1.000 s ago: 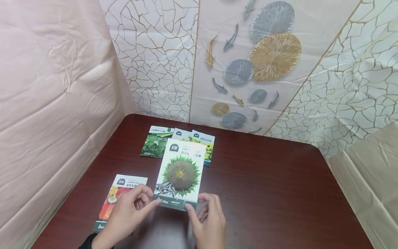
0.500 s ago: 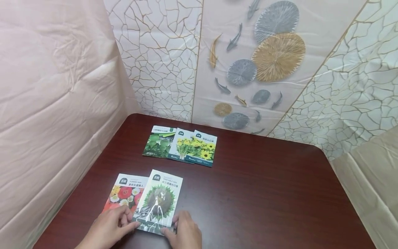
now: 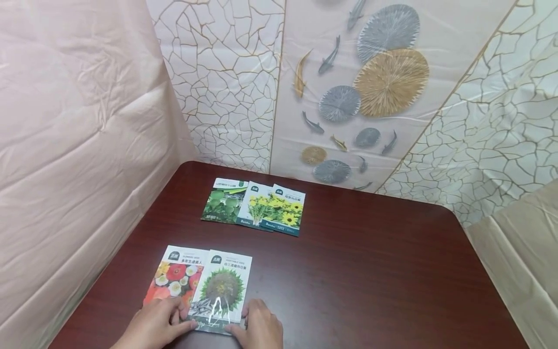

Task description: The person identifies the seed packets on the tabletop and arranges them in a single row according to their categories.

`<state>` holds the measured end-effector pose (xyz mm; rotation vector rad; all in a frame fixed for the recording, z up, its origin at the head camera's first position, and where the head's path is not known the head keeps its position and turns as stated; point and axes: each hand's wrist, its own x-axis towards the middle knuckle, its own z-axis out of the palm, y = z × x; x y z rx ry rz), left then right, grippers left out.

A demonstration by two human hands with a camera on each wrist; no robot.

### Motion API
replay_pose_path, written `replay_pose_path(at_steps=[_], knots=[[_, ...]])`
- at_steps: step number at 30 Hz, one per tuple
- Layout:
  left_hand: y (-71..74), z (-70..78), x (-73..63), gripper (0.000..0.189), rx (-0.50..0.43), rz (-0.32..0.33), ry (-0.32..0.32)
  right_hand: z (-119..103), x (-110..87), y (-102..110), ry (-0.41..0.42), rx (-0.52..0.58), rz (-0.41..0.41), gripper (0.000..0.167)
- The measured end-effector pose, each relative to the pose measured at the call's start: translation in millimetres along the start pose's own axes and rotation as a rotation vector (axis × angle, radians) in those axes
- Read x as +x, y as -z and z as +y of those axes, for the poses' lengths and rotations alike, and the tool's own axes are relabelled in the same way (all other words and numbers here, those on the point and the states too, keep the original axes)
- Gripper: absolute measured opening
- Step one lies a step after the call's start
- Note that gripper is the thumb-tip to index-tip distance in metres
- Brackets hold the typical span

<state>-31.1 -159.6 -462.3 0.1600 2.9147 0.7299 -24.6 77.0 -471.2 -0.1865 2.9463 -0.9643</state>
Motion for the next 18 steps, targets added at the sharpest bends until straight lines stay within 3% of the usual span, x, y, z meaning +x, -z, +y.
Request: replay_pose_path(at_steps=[5, 8, 10, 12, 16, 18], knots=[[8.0, 4.1, 4.6, 0.042, 0.04, 0.012, 0.029, -0.2, 3.1, 8.5, -0.096, 0.033, -0.058, 0.041], [18.4, 7.1, 8.4, 0.039, 0.029, 0.079, -0.013, 0.8, 4.4, 20.5, -0.11, 0.089, -0.006, 0.039], [25.6, 11.2, 10.9, 0.035, -0.03, 0.117, -0.059, 1.5, 4.8, 31.2, -0.112, 0.137, 0.085, 0.036], [30.7, 16.5, 14.3, 0.028, -0.114, 0.209, -0.154, 1.7, 5.3, 44.5, -0.095, 0.182, 0.202, 0.032], [41.3, 35.0, 23.2, 0.019, -0.257, 0.396, -0.358, 1.3, 4.2, 74.1, 0.001, 0.315, 0.447, 0.028], [47.1, 45.5, 26.7, 0.015, -0.31, 0.432, -0.403, 1.9, 2.4, 86.0, 0.045, 0.376, 0.541, 0.027]])
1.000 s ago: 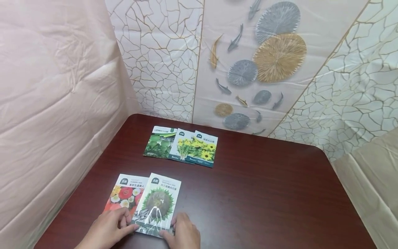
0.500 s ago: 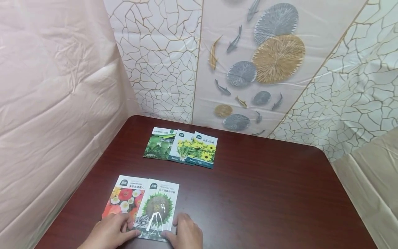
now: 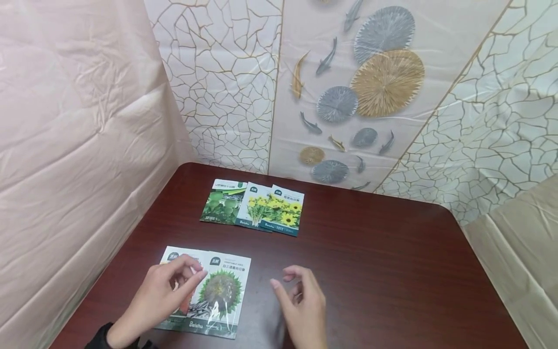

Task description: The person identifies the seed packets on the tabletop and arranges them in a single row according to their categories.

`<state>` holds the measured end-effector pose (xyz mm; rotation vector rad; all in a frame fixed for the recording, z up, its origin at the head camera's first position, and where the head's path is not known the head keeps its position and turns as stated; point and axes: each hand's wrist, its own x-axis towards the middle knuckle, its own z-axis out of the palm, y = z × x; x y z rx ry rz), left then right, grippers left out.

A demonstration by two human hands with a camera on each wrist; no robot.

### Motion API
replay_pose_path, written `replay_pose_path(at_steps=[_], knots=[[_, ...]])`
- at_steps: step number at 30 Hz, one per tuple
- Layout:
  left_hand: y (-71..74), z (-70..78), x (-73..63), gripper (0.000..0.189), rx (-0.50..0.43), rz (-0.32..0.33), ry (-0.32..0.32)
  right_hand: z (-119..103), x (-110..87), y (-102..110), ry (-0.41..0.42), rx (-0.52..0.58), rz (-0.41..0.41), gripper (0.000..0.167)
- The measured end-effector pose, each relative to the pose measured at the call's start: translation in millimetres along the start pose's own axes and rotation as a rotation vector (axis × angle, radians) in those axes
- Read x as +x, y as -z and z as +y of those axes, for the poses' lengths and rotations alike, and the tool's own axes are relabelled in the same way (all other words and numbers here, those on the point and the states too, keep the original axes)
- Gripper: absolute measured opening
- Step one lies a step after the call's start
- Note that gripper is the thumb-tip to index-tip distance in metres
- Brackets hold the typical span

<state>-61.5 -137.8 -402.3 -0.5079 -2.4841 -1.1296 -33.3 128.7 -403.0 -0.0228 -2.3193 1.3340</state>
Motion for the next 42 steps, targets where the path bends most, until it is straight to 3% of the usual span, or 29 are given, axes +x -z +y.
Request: replay_pose_path(at_steps=[3, 7, 10, 13, 17, 20, 24, 27, 30, 35, 42], knots=[[-0.3, 12.1, 10.9, 0.011, -0.062, -0.007, 0.031, -1.5, 3.6, 11.1, -0.035, 0.057, 0.08, 0.025], [-2.1, 20.8, 19.7, 0.012, -0.107, -0.022, 0.067, 0.1, 5.4, 17.6, -0.15, 0.046, 0.101, 0.024], [-6.2, 21.9, 22.5, 0.012, -0.101, -0.022, 0.064, 2.3, 6.6, 18.7, -0.176, 0.022, 0.087, 0.022], [-11.1, 20.6, 28.2, 0.014, -0.086, -0.05, 0.08, 9.2, 13.8, 17.3, -0.151, -0.013, 0.072, 0.018], [-21.6, 11.6, 56.9, 0.015, -0.042, -0.163, 0.106, 34.5, 47.5, 7.4, -0.142, -0.139, -0.039, 0.02], [-40.5, -5.9, 92.0, 0.016, 0.027, -0.251, 0.112, 62.3, 86.3, -6.7, -0.193, -0.224, -0.181, 0.029], [-80.0, -31.8, 136.3, 0.022, 0.063, -0.369, 0.201, 91.0, 130.7, -28.2, -0.312, -0.311, -0.323, 0.041], [-113.1, -48.2, 161.4, 0.031, 0.01, -0.467, 0.303, 100.9, 151.4, -42.2, -0.387, -0.385, -0.367, 0.049], [-140.7, -64.6, 177.5, 0.037, -0.043, -0.525, 0.377, 106.0, 162.1, -54.0, -0.446, -0.419, -0.375, 0.052], [-162.7, -76.2, 184.1, 0.045, -0.089, -0.55, 0.456, 111.0, 163.3, -65.9, -0.492, -0.408, -0.368, 0.048], [-163.7, -71.7, 176.1, 0.047, -0.113, -0.495, 0.448, 116.0, 159.2, -72.4, -0.513, -0.329, -0.338, 0.044]])
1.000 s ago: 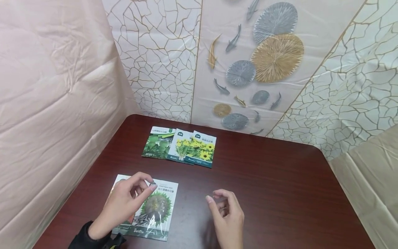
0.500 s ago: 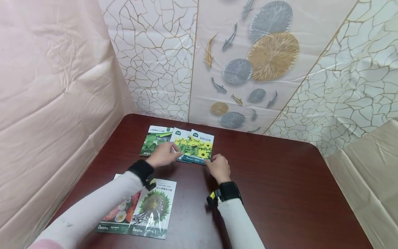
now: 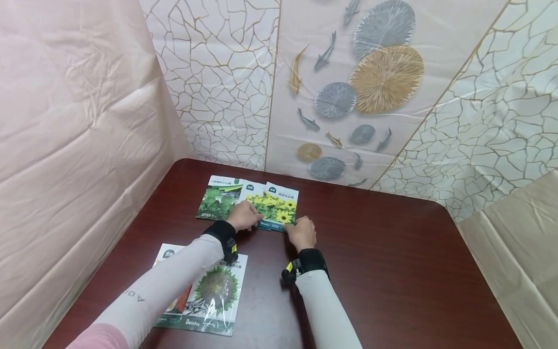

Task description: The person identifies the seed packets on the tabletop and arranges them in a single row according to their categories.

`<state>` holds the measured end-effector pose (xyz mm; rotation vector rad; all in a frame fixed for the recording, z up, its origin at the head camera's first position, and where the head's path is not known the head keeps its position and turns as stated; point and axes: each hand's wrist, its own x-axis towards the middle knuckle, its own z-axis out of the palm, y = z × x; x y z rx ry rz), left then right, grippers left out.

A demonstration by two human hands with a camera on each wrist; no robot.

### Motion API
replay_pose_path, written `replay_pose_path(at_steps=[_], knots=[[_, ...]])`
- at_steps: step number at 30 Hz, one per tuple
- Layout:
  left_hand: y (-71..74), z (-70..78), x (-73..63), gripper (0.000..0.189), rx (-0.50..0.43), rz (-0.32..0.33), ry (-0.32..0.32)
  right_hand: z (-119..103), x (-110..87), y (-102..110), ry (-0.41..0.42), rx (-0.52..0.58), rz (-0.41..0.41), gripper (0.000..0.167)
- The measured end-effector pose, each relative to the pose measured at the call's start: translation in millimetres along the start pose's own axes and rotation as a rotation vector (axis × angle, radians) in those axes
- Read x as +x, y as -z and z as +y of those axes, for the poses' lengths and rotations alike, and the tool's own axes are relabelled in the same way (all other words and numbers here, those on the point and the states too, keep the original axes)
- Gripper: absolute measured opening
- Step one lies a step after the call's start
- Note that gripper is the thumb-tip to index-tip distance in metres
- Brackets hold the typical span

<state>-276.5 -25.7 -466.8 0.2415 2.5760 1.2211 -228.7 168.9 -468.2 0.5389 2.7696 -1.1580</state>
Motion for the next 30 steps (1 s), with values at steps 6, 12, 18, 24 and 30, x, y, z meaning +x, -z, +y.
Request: replay_pose_path(at_steps=[6, 12, 18, 24, 30], knots=[[-4.4, 2.5, -8.3, 0.054, 0.016, 0.062, -0.038, 5.8, -3.7, 0.5, 0.0, 0.27, -0.03, 0.034], [3.3, 11.9, -34.1, 0.015, -0.104, 0.148, -0.071, 6.5, -32.0, 15.4, 0.092, 0.376, 0.068, 0.022], [22.1, 32.1, -100.1, 0.008, -0.376, 0.135, -0.191, -1.8, -88.1, 44.4, 0.247, 0.469, 0.119, 0.018], [32.4, 45.9, -164.4, 0.005, -0.447, 0.15, -0.258, -11.9, -147.6, 62.3, 0.28, 0.546, 0.146, 0.02], [31.6, 46.6, -199.9, 0.006, -0.443, 0.225, -0.254, -18.7, -180.8, 64.2, 0.249, 0.614, 0.205, 0.015]])
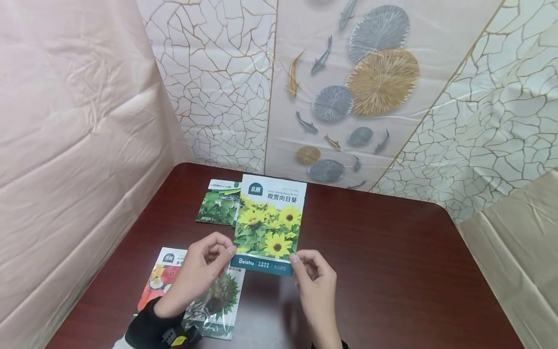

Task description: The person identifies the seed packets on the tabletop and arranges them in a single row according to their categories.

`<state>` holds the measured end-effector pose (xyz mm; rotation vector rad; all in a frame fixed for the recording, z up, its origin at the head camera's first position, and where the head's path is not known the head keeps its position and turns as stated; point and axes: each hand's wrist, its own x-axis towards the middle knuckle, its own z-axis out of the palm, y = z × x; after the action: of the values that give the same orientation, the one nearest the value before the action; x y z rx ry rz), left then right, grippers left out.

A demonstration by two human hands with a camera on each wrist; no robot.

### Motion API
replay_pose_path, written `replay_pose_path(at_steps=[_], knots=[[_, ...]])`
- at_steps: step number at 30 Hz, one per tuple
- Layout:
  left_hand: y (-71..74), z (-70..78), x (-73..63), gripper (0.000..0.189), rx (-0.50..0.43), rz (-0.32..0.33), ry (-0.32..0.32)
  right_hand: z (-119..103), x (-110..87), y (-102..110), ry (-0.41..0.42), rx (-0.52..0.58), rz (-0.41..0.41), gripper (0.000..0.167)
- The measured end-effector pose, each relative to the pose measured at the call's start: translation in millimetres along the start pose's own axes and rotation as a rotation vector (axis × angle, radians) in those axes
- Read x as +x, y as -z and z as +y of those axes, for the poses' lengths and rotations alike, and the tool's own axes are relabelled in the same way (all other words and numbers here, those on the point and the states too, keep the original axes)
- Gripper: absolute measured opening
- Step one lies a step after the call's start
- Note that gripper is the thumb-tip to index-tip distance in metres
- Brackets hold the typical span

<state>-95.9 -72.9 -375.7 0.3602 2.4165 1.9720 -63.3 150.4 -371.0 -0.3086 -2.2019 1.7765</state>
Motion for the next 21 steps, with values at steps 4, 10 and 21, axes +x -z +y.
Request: replay_pose_path(at_steps=[4, 10, 21], knots=[[0.6, 2.5, -10.8, 0.005, 0.044, 0.044, -0.014, -0.9, -8.4, 0.8, 0.006, 0.012, 0.011, 0.017], [8.0, -2.4, -17.1, 0.012, 0.281, -0.072, -0.068, 10.2, -17.9, 3.6, 0.026, -0.103, -0.005, 0.013], [9.7, -44.2, -36.0, 0.019, 0.562, -0.504, -0.028, 63.2, -43.3, 18.1, -0.189, -0.424, -0.4, 0.017]])
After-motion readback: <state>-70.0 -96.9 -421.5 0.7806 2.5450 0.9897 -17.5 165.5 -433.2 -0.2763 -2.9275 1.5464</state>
